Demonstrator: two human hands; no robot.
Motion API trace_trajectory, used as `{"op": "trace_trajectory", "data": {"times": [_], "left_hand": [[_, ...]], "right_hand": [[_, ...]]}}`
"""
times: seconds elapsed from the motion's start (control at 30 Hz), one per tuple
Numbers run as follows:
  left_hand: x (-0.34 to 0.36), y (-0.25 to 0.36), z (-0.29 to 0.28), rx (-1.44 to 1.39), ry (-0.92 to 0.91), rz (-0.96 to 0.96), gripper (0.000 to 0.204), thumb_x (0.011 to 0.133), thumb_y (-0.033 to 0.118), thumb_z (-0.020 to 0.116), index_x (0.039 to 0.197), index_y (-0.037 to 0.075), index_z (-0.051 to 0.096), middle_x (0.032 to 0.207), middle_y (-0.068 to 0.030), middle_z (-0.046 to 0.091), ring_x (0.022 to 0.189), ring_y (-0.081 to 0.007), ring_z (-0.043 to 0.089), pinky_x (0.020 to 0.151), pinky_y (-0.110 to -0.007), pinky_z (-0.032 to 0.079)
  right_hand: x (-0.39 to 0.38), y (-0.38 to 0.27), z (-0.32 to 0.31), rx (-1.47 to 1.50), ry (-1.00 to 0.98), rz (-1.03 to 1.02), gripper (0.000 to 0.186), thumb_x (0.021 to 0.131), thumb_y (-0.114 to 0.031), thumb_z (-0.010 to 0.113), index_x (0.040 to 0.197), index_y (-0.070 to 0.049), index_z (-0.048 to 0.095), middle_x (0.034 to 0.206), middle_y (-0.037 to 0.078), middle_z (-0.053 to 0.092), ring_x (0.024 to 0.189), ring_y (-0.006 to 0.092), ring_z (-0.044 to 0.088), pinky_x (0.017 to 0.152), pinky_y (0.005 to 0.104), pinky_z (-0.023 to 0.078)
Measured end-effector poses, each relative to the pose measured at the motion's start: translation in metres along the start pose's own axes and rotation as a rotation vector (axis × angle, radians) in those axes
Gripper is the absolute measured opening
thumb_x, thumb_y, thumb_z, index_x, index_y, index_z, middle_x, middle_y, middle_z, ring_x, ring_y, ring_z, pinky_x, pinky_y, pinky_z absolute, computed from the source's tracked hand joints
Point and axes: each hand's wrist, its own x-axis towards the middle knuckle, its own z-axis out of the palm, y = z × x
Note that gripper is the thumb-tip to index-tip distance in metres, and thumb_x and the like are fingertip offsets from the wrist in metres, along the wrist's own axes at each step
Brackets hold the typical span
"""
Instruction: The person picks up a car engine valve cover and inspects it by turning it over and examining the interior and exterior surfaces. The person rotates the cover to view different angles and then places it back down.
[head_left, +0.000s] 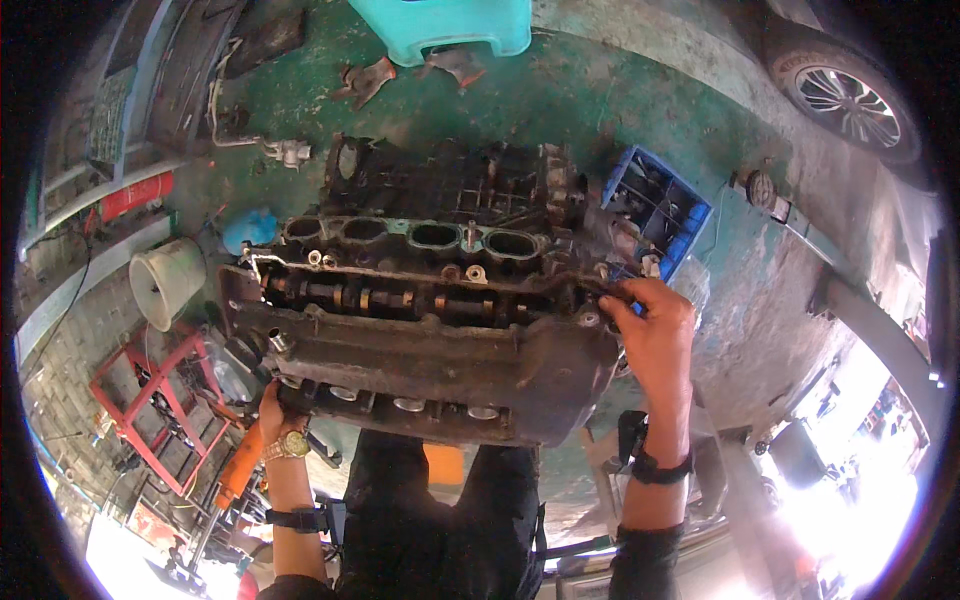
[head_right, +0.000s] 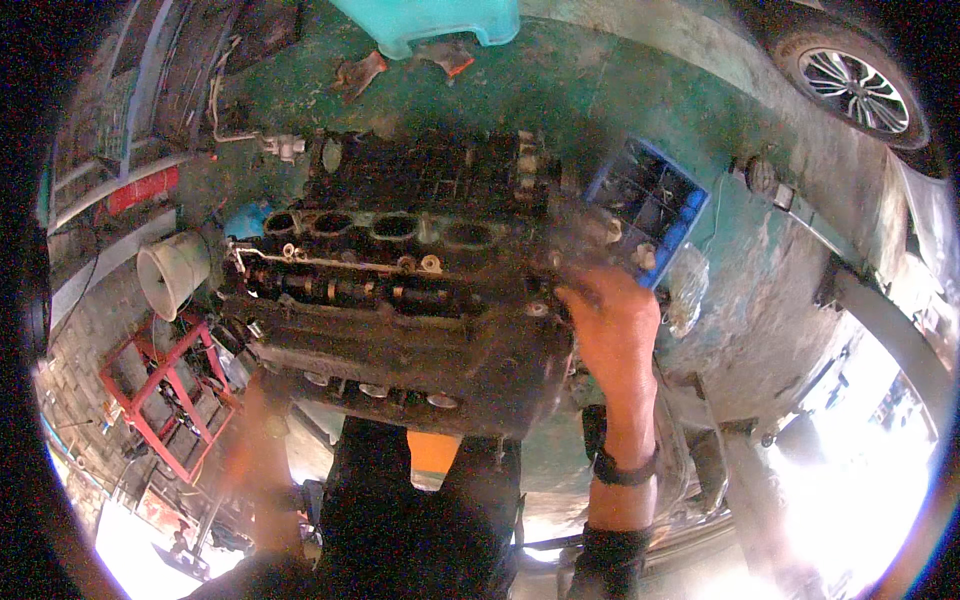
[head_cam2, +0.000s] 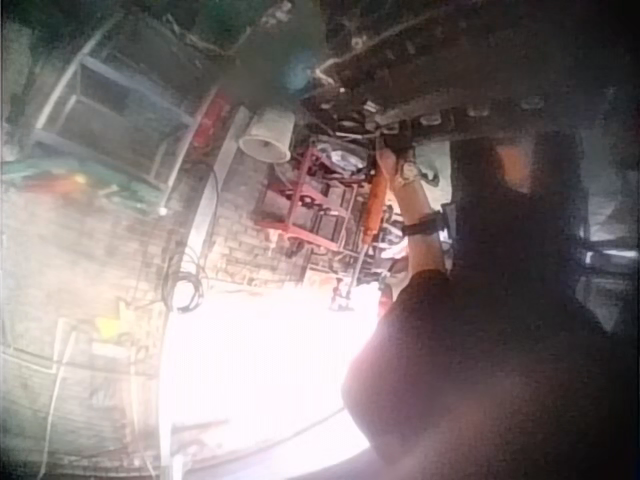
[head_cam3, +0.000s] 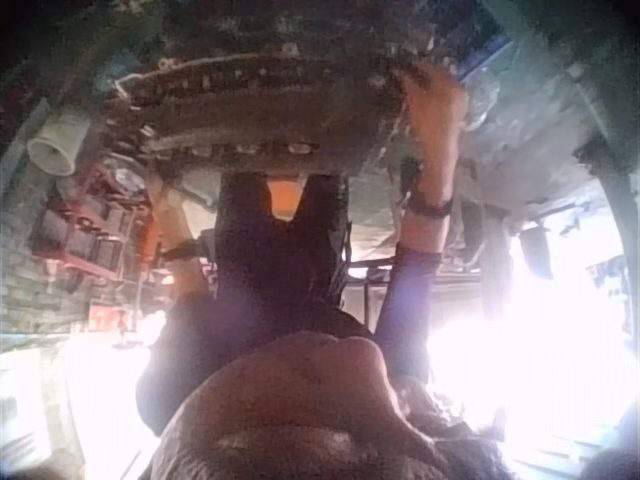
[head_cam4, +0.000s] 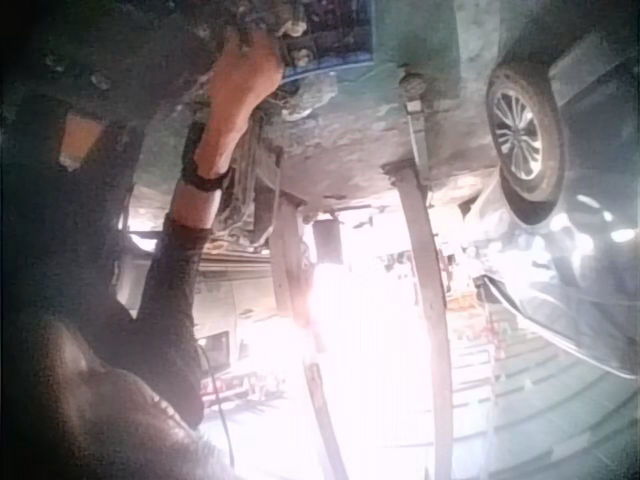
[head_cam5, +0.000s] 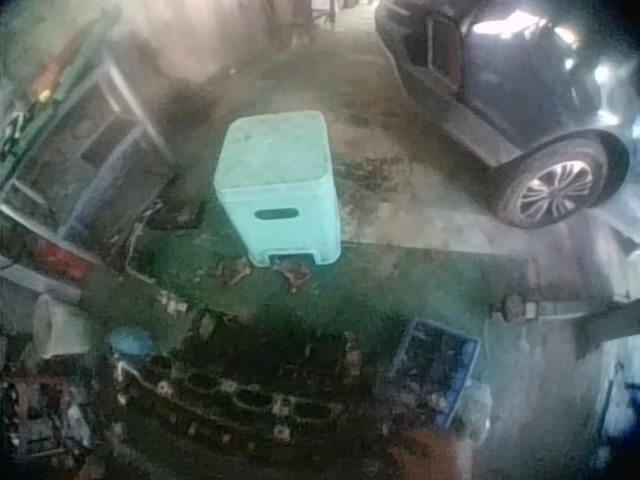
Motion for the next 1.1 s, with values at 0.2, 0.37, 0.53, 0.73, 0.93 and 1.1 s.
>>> {"op": "trace_trajectory", "data": {"times": [0.2,0.37,0.53,0.73,0.93,1.1], "left_hand": [[0.011,-0.004,-0.016,0.073,0.000,0.089,0.027,0.094,0.021,0.047,0.110,0.003,0.059,0.109,-0.0109,0.066,0.100,-0.0288,0.063,0.091,-0.043,0.050],[0.016,-0.003,-0.018,0.027,-0.084,0.034,0.029,0.096,0.022,0.044,0.110,0.002,0.059,0.109,-0.0113,0.065,0.099,-0.0287,0.063,0.090,-0.043,0.051],[0.004,-0.005,-0.005,0.058,-0.017,0.066,0.029,0.096,0.022,0.043,0.110,0.002,0.059,0.108,-0.0114,0.066,0.098,-0.0286,0.064,0.089,-0.043,0.052],[0.006,0.006,-0.009,0.065,-0.106,-0.076,0.029,0.096,0.022,0.044,0.111,0.002,0.059,0.108,-0.0120,0.066,0.099,-0.0293,0.064,0.088,-0.043,0.052],[0.016,0.006,-0.022,-0.038,-0.059,-0.081,0.030,0.094,0.022,0.047,0.112,0.002,0.058,0.110,-0.0127,0.066,0.101,-0.0300,0.063,0.091,-0.044,0.051],[0.011,0.004,-0.012,-0.051,0.066,-0.026,0.029,0.093,0.020,0.048,0.113,0.002,0.058,0.112,-0.0131,0.065,0.101,-0.0303,0.063,0.093,-0.045,0.051]], "right_hand": [[0.014,-0.004,-0.006,-0.174,-0.141,-0.064,0.019,0.072,-0.011,0.075,0.084,0.002,0.068,0.077,0.019,0.064,0.067,0.0342,0.060,0.060,0.0374,0.045],[0.014,-0.006,-0.013,-0.028,-0.165,-0.015,0.015,0.073,-0.007,0.073,0.082,0.003,0.066,0.067,0.011,0.061,0.061,0.0187,0.057,0.056,0.0306,0.043],[-0.002,0.011,-0.017,0.290,-0.115,0.187,0.019,0.076,-0.007,0.072,0.090,0.003,0.065,0.072,0.004,0.059,0.060,0.0085,0.051,0.054,0.0238,0.040],[-0.056,0.060,-0.028,1.256,0.082,0.420,0.030,0.082,-0.013,0.059,0.108,0.002,0.058,0.079,0.011,0.057,0.056,0.0113,0.041,0.052,0.0251,0.035],[-0.109,0.080,-0.013,1.819,0.170,0.413,0.021,0.083,-0.020,0.059,0.094,-0.002,0.056,0.074,0.009,0.047,0.057,0.0175,0.041,0.053,0.0291,0.035],[-0.112,0.087,0.001,1.651,0.286,0.443,0.030,0.094,-0.033,0.055,0.086,-0.005,0.053,0.070,0.008,0.044,0.057,0.0185,0.041,0.051,0.0309,0.035]]}}
